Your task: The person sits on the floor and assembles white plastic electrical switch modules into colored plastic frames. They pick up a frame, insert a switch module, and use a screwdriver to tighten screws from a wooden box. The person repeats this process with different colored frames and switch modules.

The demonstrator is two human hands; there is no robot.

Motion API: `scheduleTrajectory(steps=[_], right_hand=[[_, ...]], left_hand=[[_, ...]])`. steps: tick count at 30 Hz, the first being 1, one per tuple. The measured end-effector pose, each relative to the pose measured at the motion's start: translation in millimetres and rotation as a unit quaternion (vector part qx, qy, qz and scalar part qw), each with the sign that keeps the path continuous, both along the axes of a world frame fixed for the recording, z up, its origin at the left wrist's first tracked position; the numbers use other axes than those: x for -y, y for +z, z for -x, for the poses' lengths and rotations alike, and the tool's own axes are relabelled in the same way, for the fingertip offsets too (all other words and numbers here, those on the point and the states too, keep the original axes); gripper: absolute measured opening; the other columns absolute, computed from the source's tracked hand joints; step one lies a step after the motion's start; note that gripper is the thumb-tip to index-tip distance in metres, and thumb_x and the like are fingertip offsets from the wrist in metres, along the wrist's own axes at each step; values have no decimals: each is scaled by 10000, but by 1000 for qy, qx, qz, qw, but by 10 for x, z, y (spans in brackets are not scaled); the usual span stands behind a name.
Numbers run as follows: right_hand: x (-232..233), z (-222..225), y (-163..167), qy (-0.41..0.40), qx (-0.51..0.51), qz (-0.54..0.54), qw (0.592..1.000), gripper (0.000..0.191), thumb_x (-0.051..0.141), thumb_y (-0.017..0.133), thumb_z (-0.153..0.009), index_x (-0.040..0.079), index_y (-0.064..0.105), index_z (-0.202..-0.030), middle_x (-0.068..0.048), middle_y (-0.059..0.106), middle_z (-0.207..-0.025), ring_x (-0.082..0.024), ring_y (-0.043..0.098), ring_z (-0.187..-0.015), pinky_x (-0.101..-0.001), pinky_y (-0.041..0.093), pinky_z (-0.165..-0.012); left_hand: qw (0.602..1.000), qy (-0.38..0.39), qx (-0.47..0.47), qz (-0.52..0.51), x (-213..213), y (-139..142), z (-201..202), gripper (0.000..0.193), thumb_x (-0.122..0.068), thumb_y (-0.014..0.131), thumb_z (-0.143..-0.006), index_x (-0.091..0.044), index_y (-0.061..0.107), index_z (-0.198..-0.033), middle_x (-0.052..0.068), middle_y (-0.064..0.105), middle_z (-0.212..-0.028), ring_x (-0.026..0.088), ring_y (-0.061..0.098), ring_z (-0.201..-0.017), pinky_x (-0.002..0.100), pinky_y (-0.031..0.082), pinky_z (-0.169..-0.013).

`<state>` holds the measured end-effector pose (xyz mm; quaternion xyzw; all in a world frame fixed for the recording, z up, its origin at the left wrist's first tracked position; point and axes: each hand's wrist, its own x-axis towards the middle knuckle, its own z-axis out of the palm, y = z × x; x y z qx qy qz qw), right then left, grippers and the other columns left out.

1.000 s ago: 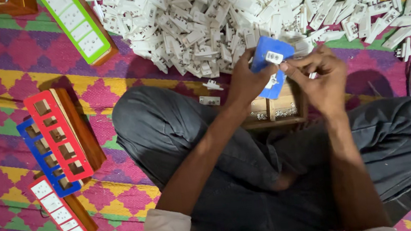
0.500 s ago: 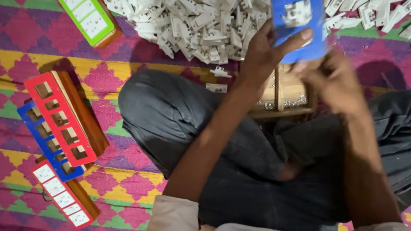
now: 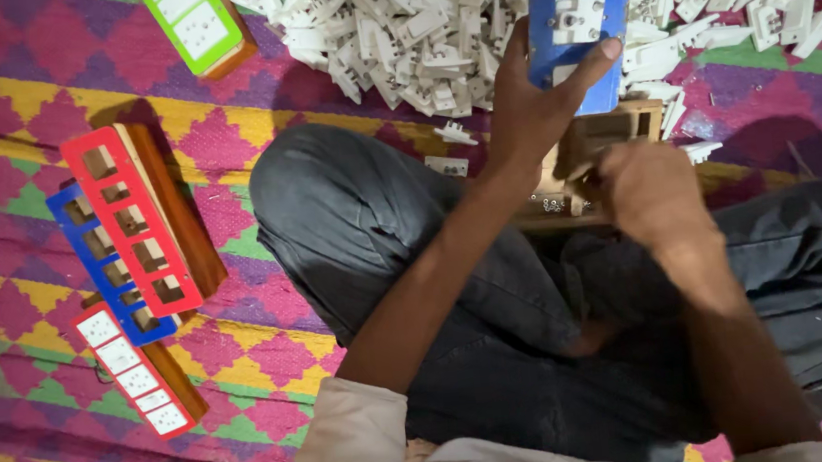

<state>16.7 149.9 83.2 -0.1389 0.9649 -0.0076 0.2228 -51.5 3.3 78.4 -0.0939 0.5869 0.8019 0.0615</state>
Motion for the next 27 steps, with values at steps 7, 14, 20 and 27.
scheduleTrajectory(steps=[7,14,20,27], right_hand=[[326,-192,-428,74,42,-119,989,166,189,596,-935,171,761,-938,-88,749,-925,-234,754,-838,-389,578,-666],[292,-23,-424,20,104,-98,990,231,117,676,-819,129,734,-1042,-121,747,-960,-310,738,-918,-420,589,-755],[123,-135,-369,156,77,-60,983,150,166,667,-819,105,726,-944,-126,731,-876,-300,733,-846,-433,568,-722],[44,-184,-417,122,-13,-18,992,94,141,626,-855,128,708,-899,-109,708,-741,-291,724,-711,-425,556,-642]], left_hand=[[1000,-12,-10,0,-26,47,-39,544,-308,840,-848,-19,638,-1263,105,744,-1105,202,713,-1009,356,590,-899],[999,-15,30,-13,19,120,-56,555,-305,830,-829,-40,625,-1272,77,740,-1111,167,717,-992,335,584,-875],[999,-24,23,-32,11,25,-90,518,-304,835,-825,-31,661,-1230,89,757,-1066,178,716,-947,333,578,-846],[999,-33,7,-14,27,-63,-52,459,-309,835,-841,-22,694,-1170,90,777,-1038,180,739,-947,337,591,-868]])
